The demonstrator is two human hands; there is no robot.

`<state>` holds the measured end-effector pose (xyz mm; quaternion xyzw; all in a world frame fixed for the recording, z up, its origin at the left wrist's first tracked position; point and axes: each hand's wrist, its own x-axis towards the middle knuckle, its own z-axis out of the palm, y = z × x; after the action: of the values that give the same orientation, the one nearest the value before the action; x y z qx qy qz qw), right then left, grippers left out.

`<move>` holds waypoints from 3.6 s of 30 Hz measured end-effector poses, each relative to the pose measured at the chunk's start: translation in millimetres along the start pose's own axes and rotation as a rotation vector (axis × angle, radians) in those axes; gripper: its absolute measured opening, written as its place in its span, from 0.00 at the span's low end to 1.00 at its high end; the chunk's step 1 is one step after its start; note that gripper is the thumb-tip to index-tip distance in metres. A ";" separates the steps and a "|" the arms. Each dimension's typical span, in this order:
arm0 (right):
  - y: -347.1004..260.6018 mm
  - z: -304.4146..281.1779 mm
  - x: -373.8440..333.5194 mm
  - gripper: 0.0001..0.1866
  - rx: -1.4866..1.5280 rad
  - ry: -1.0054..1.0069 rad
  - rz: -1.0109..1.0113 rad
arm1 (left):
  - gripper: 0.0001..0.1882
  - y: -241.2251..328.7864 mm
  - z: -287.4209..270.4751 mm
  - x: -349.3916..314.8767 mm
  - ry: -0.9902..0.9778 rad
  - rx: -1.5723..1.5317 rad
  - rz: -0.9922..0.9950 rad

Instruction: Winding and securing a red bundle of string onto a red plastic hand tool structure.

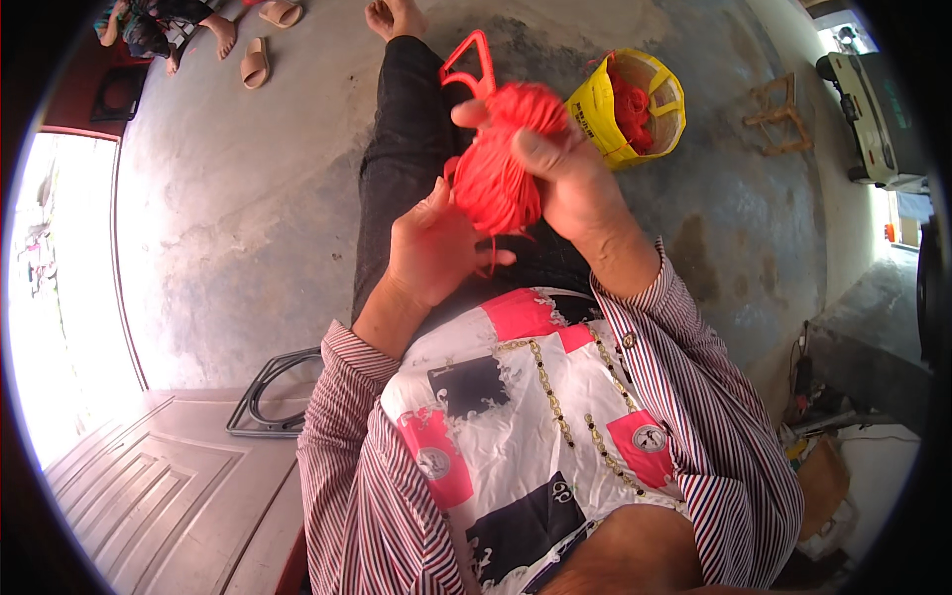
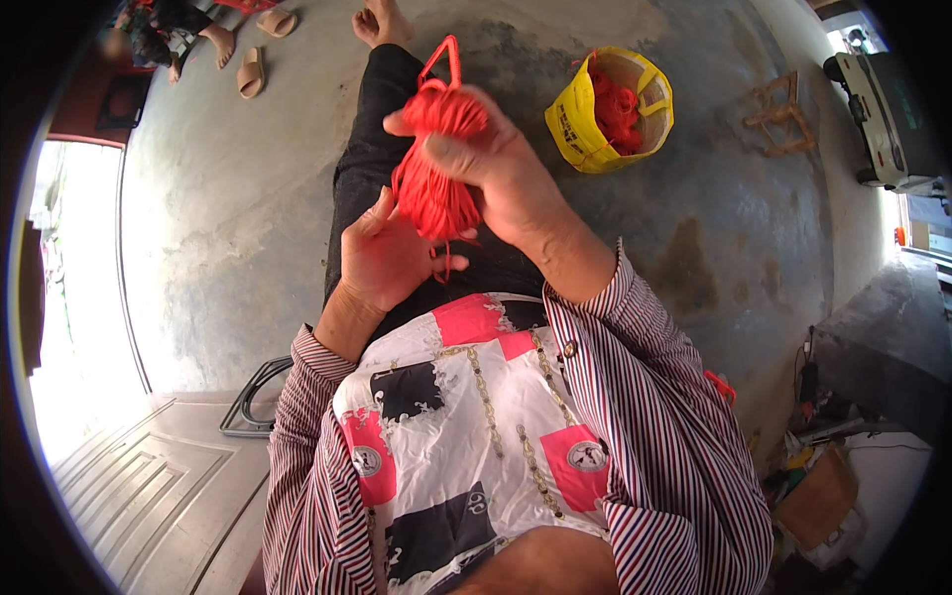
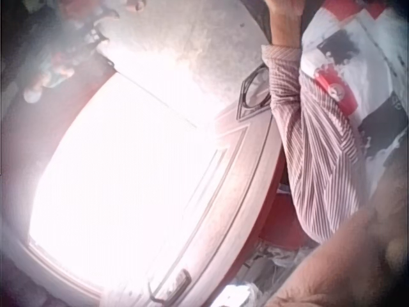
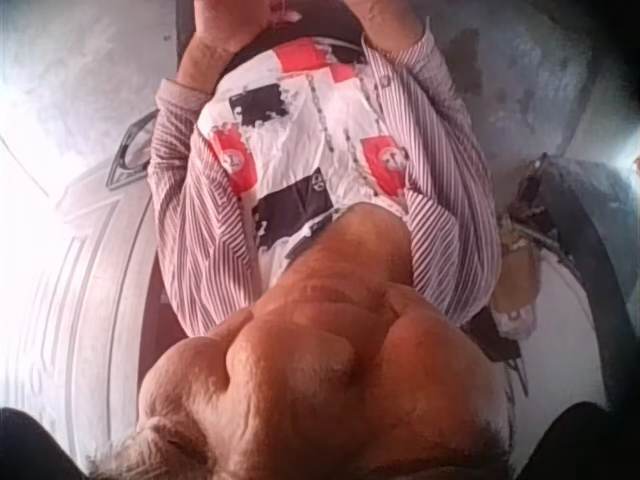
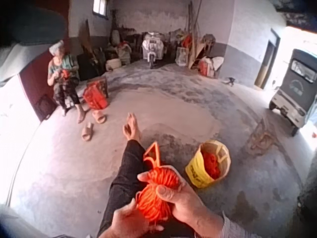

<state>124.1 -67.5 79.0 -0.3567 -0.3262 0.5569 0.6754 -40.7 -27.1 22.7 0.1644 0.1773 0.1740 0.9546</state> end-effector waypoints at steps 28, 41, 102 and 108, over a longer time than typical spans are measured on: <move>-65.5 -113.7 -29.1 0.21 0.248 0.386 -0.323 | 0.08 60.9 -48.2 -47.9 0.300 0.204 0.466; 38.0 -18.5 -37.9 0.17 -1.245 -0.420 -0.178 | 0.19 58.1 -9.4 -17.1 0.328 0.157 0.365; 46.4 -100.0 -21.3 0.08 -0.638 0.155 0.429 | 0.04 20.4 -22.0 70.1 0.186 1.635 0.392; 52.2 -100.7 -21.7 0.07 -0.624 0.157 0.412 | 0.06 15.5 -17.1 63.6 0.190 1.644 0.461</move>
<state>177.7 -94.3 -19.7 -0.6449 -0.3490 0.5259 0.4309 4.1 15.7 -4.5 0.8204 0.2884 0.1928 0.4545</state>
